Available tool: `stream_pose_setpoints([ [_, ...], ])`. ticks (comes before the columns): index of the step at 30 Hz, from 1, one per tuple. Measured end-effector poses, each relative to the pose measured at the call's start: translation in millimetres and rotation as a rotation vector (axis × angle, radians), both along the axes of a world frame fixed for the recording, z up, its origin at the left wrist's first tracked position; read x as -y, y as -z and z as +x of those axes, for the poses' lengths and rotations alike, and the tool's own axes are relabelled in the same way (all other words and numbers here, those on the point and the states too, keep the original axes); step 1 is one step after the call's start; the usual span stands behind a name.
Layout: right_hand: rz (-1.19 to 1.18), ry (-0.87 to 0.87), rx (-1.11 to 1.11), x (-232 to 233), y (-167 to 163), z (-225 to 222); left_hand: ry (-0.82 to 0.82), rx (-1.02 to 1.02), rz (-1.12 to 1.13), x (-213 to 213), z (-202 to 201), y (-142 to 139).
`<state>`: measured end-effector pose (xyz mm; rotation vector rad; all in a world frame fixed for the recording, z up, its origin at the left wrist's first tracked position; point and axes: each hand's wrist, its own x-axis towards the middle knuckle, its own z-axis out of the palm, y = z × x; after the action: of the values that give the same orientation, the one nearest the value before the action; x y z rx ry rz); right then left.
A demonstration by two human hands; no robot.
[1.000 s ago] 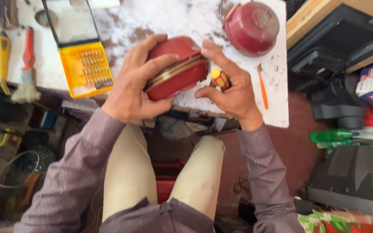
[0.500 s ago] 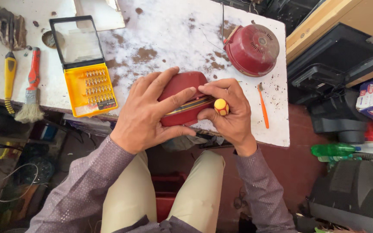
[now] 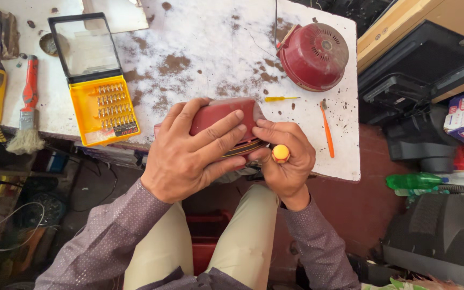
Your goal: The person assembles a red circular electronic device by placing the internal components into the base, attaching the top cover, and securing it with screws using a screwdriver. The person also plugs in a power cord and adjusts the device on the workbench.
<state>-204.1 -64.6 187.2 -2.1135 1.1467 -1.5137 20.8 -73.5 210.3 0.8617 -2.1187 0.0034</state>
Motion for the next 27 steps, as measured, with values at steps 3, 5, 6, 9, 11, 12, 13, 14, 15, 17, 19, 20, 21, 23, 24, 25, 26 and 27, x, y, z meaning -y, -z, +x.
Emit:
stream_pose_setpoints([
  [3, -0.027, 0.012, -0.02, -4, 12, -4, -0.011, 0.036, -0.057, -3, 0, 5],
  [5, 0.031, -0.003, 0.029, -6, 25, -7, -0.001, 0.085, -0.105, -5, 1, 12],
  [6, 0.098, -0.018, 0.082, -7, 33, -8, 0.005, 0.11, -0.129, -6, 1, 16],
  [9, 0.0, -0.023, 0.02, -9, 60, -10, -0.053, 0.251, -0.322, -9, -2, 34],
  [11, -0.087, -0.002, -0.046, -11, 77, -14, -0.086, 0.285, -0.375, -12, -5, 50],
  [12, -0.1, 0.016, -0.052, -11, 85, -16, -0.099, 0.301, -0.407, -13, -7, 58],
  [13, -0.109, 0.032, -0.059, -11, 91, -18, -0.122, 0.298, -0.418, -13, -11, 67],
  [14, -0.05, 0.01, -0.014, -12, 96, -21, -0.145, 0.294, -0.422, -14, -14, 76],
  [15, 0.004, -0.014, 0.033, -12, 100, -23, -0.17, 0.291, -0.43, -15, -17, 84],
  [17, 0.108, -0.026, 0.095, -15, 107, -26, -0.207, 0.353, -0.472, -17, -24, 101],
  [19, 0.239, -0.001, 0.118, -20, 110, -29, -0.236, 0.4, -0.498, -18, -32, 114],
  [20, 0.184, 0.051, 0.058, -24, 112, -30, -0.243, 0.418, -0.498, -20, -36, 119],
  [21, 0.131, 0.103, -0.001, -28, 112, -30, -0.248, 0.437, -0.497, -22, -40, 122],
  [23, 0.259, 0.171, 0.101, -32, 111, -33, -0.263, 0.45, -0.407, -28, -45, 123],
  [24, 0.446, 0.18, 0.262, -33, 108, -35, -0.274, 0.458, -0.363, -30, -46, 121],
  [25, 0.635, 0.184, 0.423, -34, 105, -39, -0.222, 0.428, -0.244, -33, -46, 117],
  [26, 0.676, 0.206, 0.515, -33, 101, -42, -0.173, 0.398, -0.128, -35, -45, 112],
  [27, 0.716, 0.227, 0.607, -30, 95, -47, -0.125, 0.367, -0.012, -35, -42, 106],
])
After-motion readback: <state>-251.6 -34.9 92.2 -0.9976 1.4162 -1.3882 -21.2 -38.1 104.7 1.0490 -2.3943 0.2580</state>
